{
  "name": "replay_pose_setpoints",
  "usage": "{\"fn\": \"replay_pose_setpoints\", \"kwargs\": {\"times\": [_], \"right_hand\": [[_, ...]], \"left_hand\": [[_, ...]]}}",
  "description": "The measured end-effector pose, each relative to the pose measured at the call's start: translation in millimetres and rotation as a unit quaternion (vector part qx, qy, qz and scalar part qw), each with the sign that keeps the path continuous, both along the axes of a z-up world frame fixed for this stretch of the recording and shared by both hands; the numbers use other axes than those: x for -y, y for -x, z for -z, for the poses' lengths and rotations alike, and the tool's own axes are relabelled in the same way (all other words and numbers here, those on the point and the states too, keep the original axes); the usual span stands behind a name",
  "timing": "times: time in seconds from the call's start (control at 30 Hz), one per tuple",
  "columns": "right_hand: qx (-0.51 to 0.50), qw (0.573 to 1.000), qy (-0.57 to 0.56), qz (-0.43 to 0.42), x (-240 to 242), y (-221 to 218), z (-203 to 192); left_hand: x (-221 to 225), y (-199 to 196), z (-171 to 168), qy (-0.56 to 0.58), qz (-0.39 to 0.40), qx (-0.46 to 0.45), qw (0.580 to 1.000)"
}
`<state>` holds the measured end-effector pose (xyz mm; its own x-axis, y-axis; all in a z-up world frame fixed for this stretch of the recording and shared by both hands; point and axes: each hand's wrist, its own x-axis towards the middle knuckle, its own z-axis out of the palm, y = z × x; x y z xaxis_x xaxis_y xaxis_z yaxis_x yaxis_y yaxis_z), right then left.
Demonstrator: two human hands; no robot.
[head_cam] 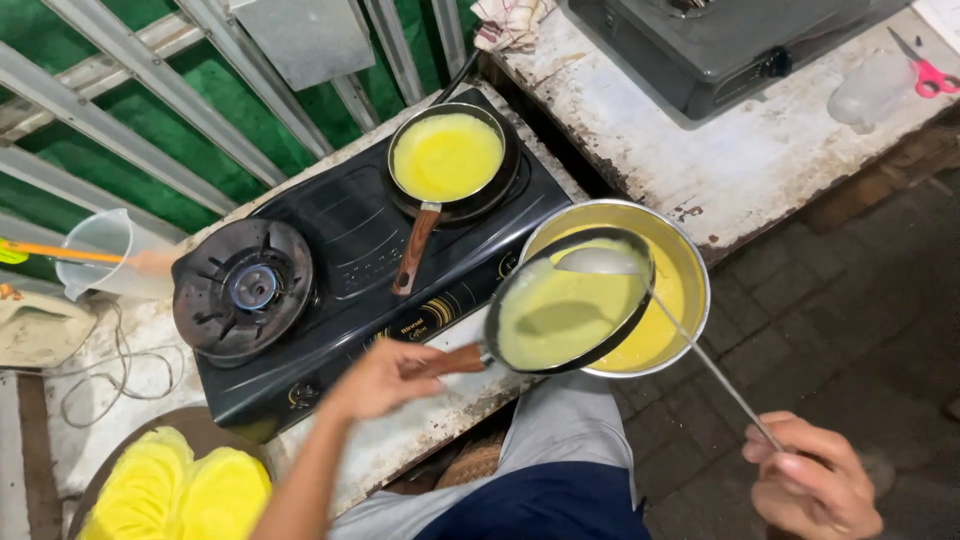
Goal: Cooking crepes by pouring batter into pans, swirling them, and stacking the finished products.
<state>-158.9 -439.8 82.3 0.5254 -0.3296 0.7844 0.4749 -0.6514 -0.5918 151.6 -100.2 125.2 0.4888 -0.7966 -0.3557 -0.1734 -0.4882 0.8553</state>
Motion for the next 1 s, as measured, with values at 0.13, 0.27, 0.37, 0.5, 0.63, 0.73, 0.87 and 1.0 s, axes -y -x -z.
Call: {"fn": "replay_pose_setpoints", "kwargs": {"times": [0.13, 0.27, 0.37, 0.5, 0.63, 0.73, 0.87, 1.0], "right_hand": [[0.146, 0.989, -0.013, -0.006, 16, -19, 15], [0.108, 0.993, 0.013, 0.033, 8, -25, -2], [0.049, 0.995, 0.069, 0.049, 17, -16, 0], [0.064, 0.991, 0.115, 0.022, 11, -28, 15], [0.106, 0.979, 0.168, 0.044, 3, -39, 17], [0.055, 0.988, 0.140, 0.019, 2, -35, 18], [0.053, 0.987, 0.153, -0.023, -2, -45, 15], [0.030, 0.997, 0.075, -0.008, 1, -38, 32]], "left_hand": [[20, 39, 69, 0.087, -0.110, -0.015, 0.990], [33, 43, 84, 0.231, -0.126, 0.224, 0.938], [28, 24, 63, 0.174, -0.065, 0.450, 0.874], [23, 13, -8, -0.046, 0.058, 0.590, 0.804], [37, 1, -76, -0.228, 0.157, 0.556, 0.784], [52, -5, -110, -0.220, 0.168, 0.582, 0.765], [69, -16, -146, -0.324, 0.210, 0.460, 0.800], [65, -25, -166, -0.330, 0.156, 0.250, 0.897]]}}
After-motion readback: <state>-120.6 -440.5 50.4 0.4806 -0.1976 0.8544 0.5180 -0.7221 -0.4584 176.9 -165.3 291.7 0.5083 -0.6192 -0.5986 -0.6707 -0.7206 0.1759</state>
